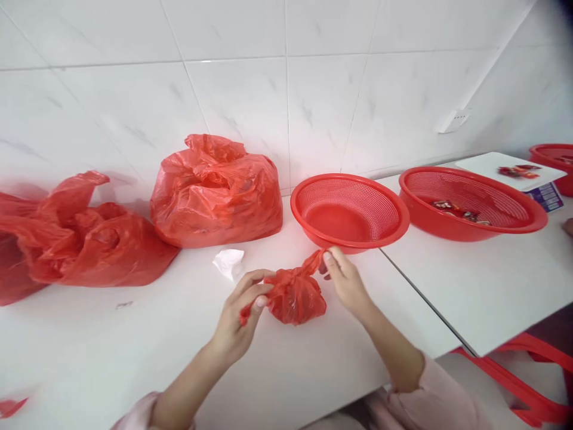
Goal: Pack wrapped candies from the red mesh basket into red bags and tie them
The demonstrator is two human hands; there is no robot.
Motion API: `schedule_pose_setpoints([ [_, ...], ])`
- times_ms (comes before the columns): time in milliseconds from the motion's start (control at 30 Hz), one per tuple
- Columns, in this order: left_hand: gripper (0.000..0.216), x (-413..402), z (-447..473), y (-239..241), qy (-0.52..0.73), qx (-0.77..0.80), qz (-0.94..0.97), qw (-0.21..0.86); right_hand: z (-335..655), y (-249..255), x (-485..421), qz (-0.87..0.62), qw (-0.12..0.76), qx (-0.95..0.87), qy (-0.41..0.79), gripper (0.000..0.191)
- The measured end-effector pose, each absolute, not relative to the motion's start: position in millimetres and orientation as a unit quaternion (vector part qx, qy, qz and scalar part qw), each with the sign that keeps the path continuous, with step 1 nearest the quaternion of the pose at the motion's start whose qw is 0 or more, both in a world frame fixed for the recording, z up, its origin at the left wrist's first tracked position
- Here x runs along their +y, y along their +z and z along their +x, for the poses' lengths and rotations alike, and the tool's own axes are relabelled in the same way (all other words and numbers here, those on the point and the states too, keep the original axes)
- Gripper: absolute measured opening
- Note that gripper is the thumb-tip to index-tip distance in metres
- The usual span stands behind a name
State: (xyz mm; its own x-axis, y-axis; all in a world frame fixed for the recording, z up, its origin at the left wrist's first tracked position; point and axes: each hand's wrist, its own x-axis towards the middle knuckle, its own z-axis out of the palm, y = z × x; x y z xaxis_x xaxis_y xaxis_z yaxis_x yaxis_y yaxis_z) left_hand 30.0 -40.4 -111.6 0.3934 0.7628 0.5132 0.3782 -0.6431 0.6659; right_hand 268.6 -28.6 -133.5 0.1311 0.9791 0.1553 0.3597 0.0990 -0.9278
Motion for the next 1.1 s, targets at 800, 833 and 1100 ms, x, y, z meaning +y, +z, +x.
schedule_pose_setpoints([
  [800, 0.034, -38.5, 67.5, -190.9, 0.274, 0.442, 0.849, 0.096, 237.7, -184.7, -35.3, -0.633, 0.306, -0.671, 0.236, 0.027],
  [833, 0.035, -38.6, 69.6, -193.3, 0.27, 0.448, 0.848, 0.09, 237.4, -187.0, -34.9, -0.636, 0.303, -0.67, 0.235, 0.027],
  [1100, 0.038, -35.9, 70.8, -198.1, 0.251, 0.463, 0.844, 0.099, 242.9, -193.8, -26.1, -0.633, 0.339, -0.629, 0.299, 0.025],
])
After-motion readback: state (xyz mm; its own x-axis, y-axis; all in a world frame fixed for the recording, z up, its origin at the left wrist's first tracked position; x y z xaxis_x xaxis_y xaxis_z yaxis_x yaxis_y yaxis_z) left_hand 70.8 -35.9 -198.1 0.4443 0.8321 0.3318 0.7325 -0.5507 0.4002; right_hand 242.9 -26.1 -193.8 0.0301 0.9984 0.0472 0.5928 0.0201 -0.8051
